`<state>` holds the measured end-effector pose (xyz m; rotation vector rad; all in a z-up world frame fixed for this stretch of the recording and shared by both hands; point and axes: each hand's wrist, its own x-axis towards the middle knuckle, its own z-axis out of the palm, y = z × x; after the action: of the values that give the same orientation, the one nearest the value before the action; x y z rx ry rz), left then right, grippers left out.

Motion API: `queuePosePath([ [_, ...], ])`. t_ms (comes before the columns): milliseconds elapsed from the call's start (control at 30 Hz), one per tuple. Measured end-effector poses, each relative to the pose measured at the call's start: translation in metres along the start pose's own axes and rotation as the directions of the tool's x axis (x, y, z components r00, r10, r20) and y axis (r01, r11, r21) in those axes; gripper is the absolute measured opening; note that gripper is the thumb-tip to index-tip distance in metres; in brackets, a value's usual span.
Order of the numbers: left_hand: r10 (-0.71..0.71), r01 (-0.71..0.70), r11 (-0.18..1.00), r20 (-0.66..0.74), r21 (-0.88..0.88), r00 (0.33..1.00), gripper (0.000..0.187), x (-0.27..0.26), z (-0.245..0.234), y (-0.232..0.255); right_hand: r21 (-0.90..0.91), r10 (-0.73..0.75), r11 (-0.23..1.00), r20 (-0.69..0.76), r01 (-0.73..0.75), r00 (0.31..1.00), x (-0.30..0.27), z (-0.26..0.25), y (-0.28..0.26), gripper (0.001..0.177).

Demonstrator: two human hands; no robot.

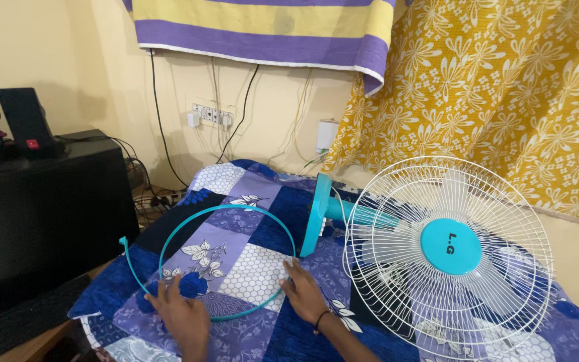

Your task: The person uses a yellow screwdriver to loosen and remove the outer ring of a teal and white table fan. They then remove the front wire grille, exposing the fan blades, and place the removed parts on the bed.

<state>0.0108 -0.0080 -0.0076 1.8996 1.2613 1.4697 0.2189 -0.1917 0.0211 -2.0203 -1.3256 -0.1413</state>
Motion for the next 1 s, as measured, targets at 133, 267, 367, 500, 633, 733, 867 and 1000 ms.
queuePosePath([
  [133,-0.058,0.060,0.998,0.122,-0.017,0.991,0.069,0.000,0.007,0.001,0.074,0.133,0.988,0.046,-0.136,0.990,-0.011,-0.004,-0.003,0.065],
  [267,0.014,-0.022,0.999,0.163,0.046,0.987,0.061,0.009,0.002,0.010,0.058,0.078,0.995,0.042,-0.080,0.996,-0.017,-0.013,-0.008,0.063],
  [367,0.004,-0.031,0.983,0.143,0.183,0.990,0.051,0.008,-0.014,0.022,0.031,0.051,0.998,0.069,-0.053,0.996,-0.022,-0.015,-0.012,0.057],
  [500,-0.004,-0.031,0.919,0.088,0.394,0.996,0.042,0.011,-0.038,0.036,0.042,0.030,0.999,0.083,-0.034,0.996,-0.024,-0.017,-0.020,0.054],
  [633,0.018,-0.038,0.931,0.059,0.364,0.998,0.039,0.015,-0.050,0.031,0.043,-0.001,0.999,0.086,-0.003,0.996,-0.027,-0.020,-0.033,0.054],
  [733,0.081,-0.087,0.959,0.032,0.271,0.996,0.039,0.019,-0.052,0.019,0.011,-0.011,1.000,0.139,0.010,0.990,-0.028,-0.023,-0.044,0.055],
  [867,0.042,-0.076,0.949,0.117,0.306,0.992,0.039,0.019,-0.046,0.010,-0.064,-0.015,0.998,0.194,0.028,0.981,-0.029,-0.019,-0.049,0.044],
  [1000,0.094,-0.129,0.961,0.148,0.244,0.984,0.040,0.017,-0.038,0.010,-0.034,-0.075,0.996,0.037,0.077,0.996,-0.031,-0.016,-0.044,0.024],
])
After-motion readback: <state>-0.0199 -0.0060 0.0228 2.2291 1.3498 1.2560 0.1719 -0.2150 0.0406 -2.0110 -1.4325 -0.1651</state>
